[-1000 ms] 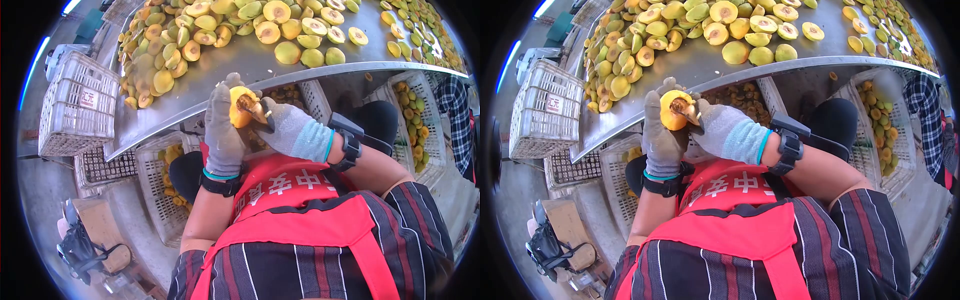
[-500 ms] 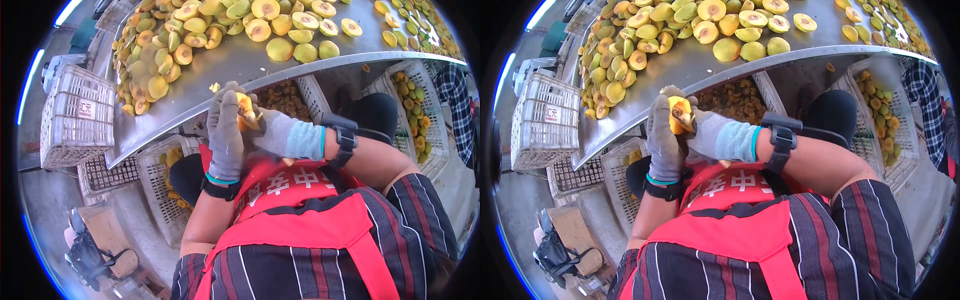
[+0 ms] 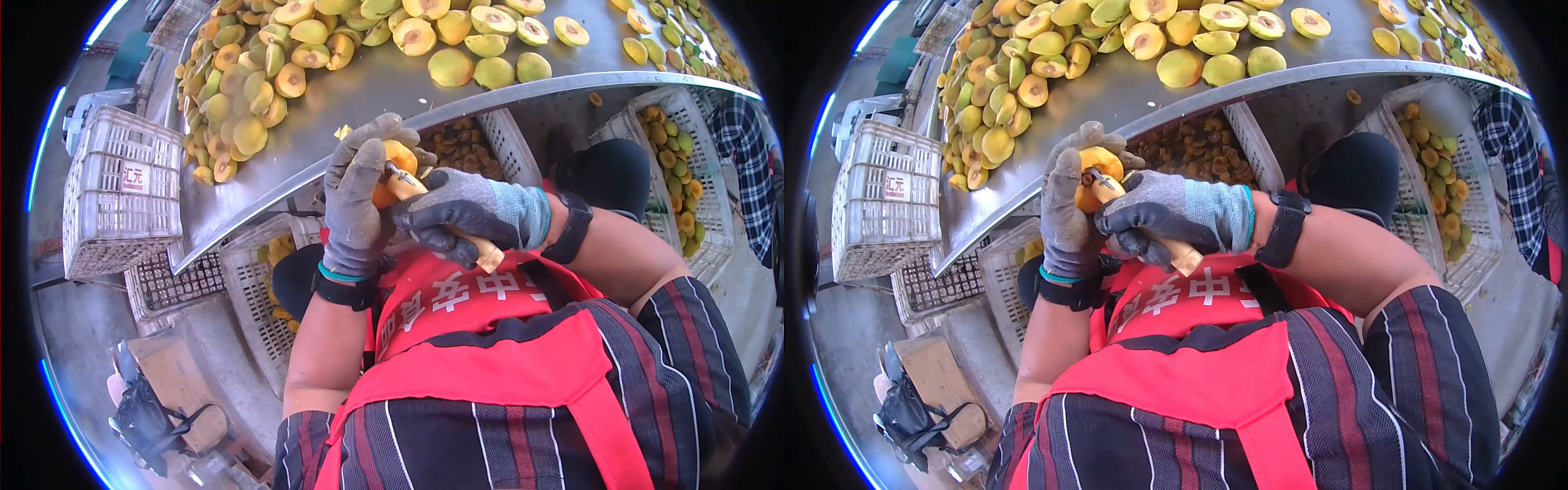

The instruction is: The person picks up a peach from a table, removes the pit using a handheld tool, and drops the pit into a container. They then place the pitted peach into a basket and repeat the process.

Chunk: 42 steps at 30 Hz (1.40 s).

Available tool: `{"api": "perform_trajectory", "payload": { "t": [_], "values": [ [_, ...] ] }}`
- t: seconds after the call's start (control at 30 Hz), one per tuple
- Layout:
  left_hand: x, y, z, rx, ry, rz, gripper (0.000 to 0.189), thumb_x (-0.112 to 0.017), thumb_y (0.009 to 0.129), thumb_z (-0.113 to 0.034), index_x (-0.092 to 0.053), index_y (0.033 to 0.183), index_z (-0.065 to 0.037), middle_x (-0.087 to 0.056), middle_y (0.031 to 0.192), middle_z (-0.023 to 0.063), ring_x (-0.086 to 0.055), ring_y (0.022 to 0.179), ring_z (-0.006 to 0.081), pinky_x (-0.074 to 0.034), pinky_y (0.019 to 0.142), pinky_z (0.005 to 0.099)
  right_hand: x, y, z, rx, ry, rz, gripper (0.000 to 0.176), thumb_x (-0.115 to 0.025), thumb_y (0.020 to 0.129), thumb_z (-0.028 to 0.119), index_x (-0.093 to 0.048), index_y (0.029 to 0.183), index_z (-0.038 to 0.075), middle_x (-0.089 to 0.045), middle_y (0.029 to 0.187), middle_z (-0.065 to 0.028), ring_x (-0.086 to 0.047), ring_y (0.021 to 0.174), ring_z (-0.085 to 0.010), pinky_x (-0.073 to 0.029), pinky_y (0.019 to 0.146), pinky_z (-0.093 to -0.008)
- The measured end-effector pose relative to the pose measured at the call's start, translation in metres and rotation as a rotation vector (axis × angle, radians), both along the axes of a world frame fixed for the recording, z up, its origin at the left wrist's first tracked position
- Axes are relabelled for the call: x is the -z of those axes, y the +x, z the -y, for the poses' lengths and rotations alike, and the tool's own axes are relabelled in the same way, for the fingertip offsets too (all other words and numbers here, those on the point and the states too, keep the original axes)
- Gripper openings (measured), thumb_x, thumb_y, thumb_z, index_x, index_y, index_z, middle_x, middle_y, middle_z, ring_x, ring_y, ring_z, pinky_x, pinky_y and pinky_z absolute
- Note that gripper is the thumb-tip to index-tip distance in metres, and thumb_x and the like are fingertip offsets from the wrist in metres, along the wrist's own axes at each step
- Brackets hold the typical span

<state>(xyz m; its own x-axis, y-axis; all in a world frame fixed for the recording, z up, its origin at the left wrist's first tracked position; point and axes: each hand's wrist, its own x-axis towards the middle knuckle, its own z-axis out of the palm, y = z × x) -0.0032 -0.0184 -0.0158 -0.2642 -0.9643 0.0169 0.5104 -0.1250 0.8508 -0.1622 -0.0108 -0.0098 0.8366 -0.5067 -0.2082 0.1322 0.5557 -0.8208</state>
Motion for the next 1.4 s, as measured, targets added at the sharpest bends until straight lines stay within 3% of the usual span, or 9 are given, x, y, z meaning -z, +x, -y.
{"api": "perform_trajectory", "payload": {
  "t": [0.23,0.3,0.63,0.77,1.03,1.17,1.3,1.37,1.4],
  "values": [
    [0.012,0.009,0.005,-0.033,-0.011,0.069,0.034,-0.054,0.089,-0.025,-0.055,0.112,0.000,-0.060,0.104,0.0139,-0.062,0.085,0.0234,-0.050,0.079,0.0330,-0.001,0.008,-0.004,0.094,0.181,0.011,0.025,-0.054,0.084,0.022,-0.056,0.068,0.003,-0.054,0.054,-0.0058,-0.052,0.040,-0.0145,-0.042,0.038,-0.0267],
    [-0.002,0.018,0.012,0.079,0.002,0.336,0.030,-0.054,0.089,-0.023,-0.058,0.109,0.000,-0.062,0.102,0.0117,-0.061,0.083,0.0179,-0.048,0.077,0.0284,-0.016,0.014,-0.001,0.048,-0.041,-0.567,0.022,-0.055,0.083,0.021,-0.055,0.071,0.002,-0.053,0.053,-0.0058,-0.055,0.041,-0.0160,-0.043,0.038,-0.0267],
    [0.000,0.003,0.009,-0.143,0.038,0.286,0.010,-0.060,0.083,-0.007,-0.065,0.087,0.001,-0.065,0.086,0.0085,-0.060,0.069,0.0133,-0.050,0.066,0.0240,0.011,0.016,-0.002,0.038,-0.346,-0.112,0.026,-0.058,0.080,0.026,-0.056,0.069,0.003,-0.054,0.054,-0.0074,-0.054,0.040,-0.0162,-0.042,0.036,-0.0277],
    [0.006,0.003,0.017,-0.119,-0.062,0.534,0.013,-0.058,0.085,-0.009,-0.064,0.089,0.002,-0.065,0.084,0.0113,-0.062,0.070,0.0183,-0.051,0.065,0.0284,-0.010,0.021,-0.001,0.036,-0.136,-0.507,0.030,-0.059,0.080,0.027,-0.055,0.068,0.000,-0.053,0.054,-0.0061,-0.053,0.041,-0.0157,-0.041,0.035,-0.0267],
    [-0.003,-0.010,0.013,-0.265,-0.078,0.306,0.010,-0.062,0.082,-0.006,-0.066,0.087,0.002,-0.065,0.081,0.0070,-0.059,0.068,0.0113,-0.049,0.065,0.0226,0.005,0.006,0.001,0.086,0.341,0.053,0.022,-0.057,0.082,0.020,-0.057,0.069,0.001,-0.052,0.053,-0.0059,-0.050,0.040,-0.0131,-0.040,0.038,-0.0273],
    [-0.004,-0.010,0.025,-0.130,-0.061,0.720,0.011,-0.061,0.083,-0.010,-0.066,0.085,0.000,-0.064,0.078,0.0057,-0.059,0.068,0.0118,-0.048,0.063,0.0246,-0.015,0.024,-0.001,0.143,-0.025,-0.632,0.020,-0.057,0.080,0.019,-0.058,0.073,0.001,-0.053,0.054,-0.0055,-0.053,0.042,-0.0166,-0.045,0.041,-0.0301],
    [0.005,-0.017,0.019,-0.268,-0.045,0.666,0.011,-0.062,0.082,-0.010,-0.066,0.085,0.000,-0.064,0.078,0.0038,-0.058,0.070,0.0099,-0.047,0.065,0.0228,0.004,0.009,0.003,0.008,-0.429,-0.379,0.015,-0.057,0.081,0.016,-0.059,0.077,0.001,-0.057,0.058,-0.0062,-0.055,0.046,-0.0174,-0.046,0.044,-0.0291],
    [0.011,-0.015,0.016,-0.293,-0.155,0.552,0.012,-0.061,0.083,-0.011,-0.065,0.087,0.000,-0.064,0.084,0.0071,-0.060,0.072,0.0129,-0.049,0.066,0.0255,0.002,0.006,0.002,0.045,-0.008,-0.232,0.012,-0.055,0.082,0.012,-0.059,0.077,0.002,-0.056,0.059,-0.0048,-0.057,0.051,-0.0163,-0.046,0.047,-0.0274],
    [0.012,-0.012,0.015,-0.308,-0.155,0.546,0.012,-0.061,0.083,-0.011,-0.065,0.087,0.000,-0.064,0.084,0.0071,-0.060,0.072,0.0129,-0.049,0.066,0.0255,0.013,0.007,0.001,0.072,-0.567,-0.252,0.011,-0.056,0.083,0.011,-0.059,0.076,0.002,-0.053,0.059,-0.0038,-0.056,0.052,-0.0131,-0.044,0.047,-0.0259]
  ]
}}
